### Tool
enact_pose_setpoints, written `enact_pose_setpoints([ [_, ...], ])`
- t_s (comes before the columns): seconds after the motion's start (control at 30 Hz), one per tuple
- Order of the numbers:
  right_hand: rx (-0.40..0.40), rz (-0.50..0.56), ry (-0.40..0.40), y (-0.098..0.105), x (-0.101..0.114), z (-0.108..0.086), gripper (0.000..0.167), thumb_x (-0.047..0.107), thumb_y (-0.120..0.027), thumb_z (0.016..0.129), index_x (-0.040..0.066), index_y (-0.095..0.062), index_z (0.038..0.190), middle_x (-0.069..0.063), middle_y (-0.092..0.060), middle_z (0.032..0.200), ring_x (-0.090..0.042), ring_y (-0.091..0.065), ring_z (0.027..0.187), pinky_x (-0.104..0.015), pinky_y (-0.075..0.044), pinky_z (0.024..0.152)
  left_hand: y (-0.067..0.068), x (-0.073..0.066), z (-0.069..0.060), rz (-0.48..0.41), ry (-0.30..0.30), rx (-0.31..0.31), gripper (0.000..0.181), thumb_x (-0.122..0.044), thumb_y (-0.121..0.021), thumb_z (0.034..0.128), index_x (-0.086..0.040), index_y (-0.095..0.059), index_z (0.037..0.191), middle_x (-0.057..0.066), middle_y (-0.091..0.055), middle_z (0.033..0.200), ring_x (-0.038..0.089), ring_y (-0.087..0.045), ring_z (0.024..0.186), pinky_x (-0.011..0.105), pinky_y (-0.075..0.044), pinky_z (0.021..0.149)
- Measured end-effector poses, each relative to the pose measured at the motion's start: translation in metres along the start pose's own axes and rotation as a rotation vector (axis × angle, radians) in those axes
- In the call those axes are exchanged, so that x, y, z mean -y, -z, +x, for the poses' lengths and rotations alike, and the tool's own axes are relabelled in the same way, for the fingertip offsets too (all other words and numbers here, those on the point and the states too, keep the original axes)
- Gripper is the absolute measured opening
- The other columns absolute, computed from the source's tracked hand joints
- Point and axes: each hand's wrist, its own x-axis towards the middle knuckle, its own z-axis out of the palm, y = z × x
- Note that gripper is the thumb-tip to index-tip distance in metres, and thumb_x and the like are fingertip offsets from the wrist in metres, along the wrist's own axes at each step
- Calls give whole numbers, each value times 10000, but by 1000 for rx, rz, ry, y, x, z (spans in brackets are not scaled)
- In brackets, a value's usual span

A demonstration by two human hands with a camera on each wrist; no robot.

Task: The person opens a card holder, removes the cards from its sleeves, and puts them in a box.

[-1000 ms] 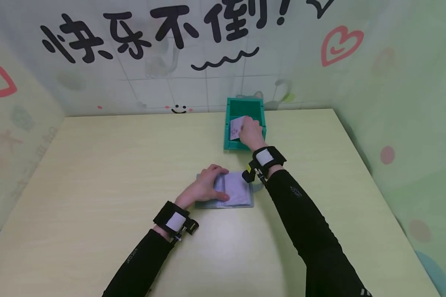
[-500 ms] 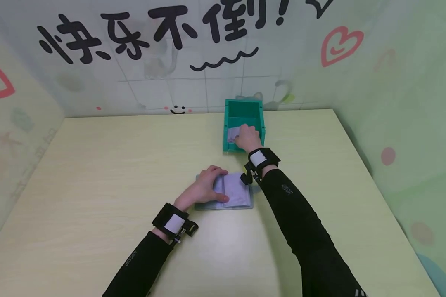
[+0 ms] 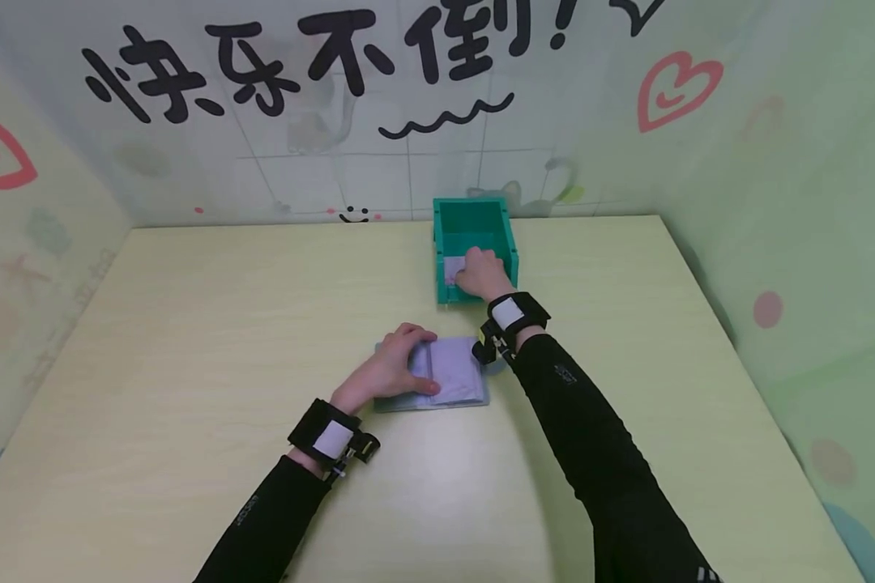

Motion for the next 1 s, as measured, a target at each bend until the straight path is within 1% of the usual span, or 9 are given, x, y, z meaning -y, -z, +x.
enact_pose_setpoints([
  [0.2,26,8,29,-4,12,-1,148,142,-541,964,2,-538,919,-79,-459,829,-259,-508,801,-303,-336,665,2,5,-2,-2,-1,0,726,-207,-856,798,-22,-515,1411,217,-439,1453,402,-418,1306,552,-411,1078],
  [0.4,25,21,25,-7,21,-2,224,152,-539,980,-41,-579,1086,-142,-559,966,-292,-543,894,-331,-371,723,2,7,-2,-9,-20,-5,725,-204,-854,799,-12,-514,1410,227,-443,1446,405,-423,1290,550,-416,1062],
  [0.53,23,29,15,-8,25,0,235,147,-531,983,-43,-574,1116,-163,-579,1017,-302,-554,919,-327,-375,720,3,8,-1,-9,-30,-14,729,-207,-852,800,-1,-511,1411,238,-441,1449,411,-422,1286,552,-420,1053],
  [0.63,29,36,19,-7,27,1,228,144,-524,987,-42,-572,1111,-151,-560,989,-298,-557,904,-311,-371,693,3,7,0,-10,-21,-15,735,-213,-853,800,-2,-509,1415,238,-437,1455,411,-420,1294,556,-421,1058],
  [0.77,25,63,39,-6,27,0,149,137,-514,992,5,-535,926,-84,-468,821,-242,-516,759,-275,-335,620,3,5,0,-11,-8,-14,737,-210,-853,799,-3,-508,1417,237,-436,1458,410,-422,1294,558,-418,1063],
  [0.83,-16,97,85,-4,27,-3,201,119,-506,992,5,-489,828,-66,-404,747,-213,-454,675,-262,-293,586,3,5,0,-10,-10,-16,737,-208,-853,799,0,-509,1416,236,-441,1453,409,-429,1286,553,-420,1059],
  [0.87,-51,123,121,-3,26,-7,205,108,-509,990,-17,-538,831,-56,-413,740,-198,-436,670,-257,-284,584,4,5,0,-13,-12,-19,738,-206,-855,797,2,-509,1415,236,-443,1452,408,-432,1283,549,-420,1058],
  [0.93,-123,179,211,2,23,-17,230,83,-500,989,-70,-661,925,-87,-487,738,-194,-433,679,-252,-282,593,4,5,-1,-15,-19,-22,740,-204,-855,796,6,-508,1415,234,-450,1446,402,-440,1277,540,-422,1054],
  [1.0,-185,224,298,8,18,-31,278,72,-501,990,-79,-706,1102,-142,-590,810,-215,-473,728,-258,-319,622,3,6,-1,-22,-22,-21,744,-206,-856,796,7,-506,1418,229,-456,1444,393,-448,1273,529,-425,1052],
])
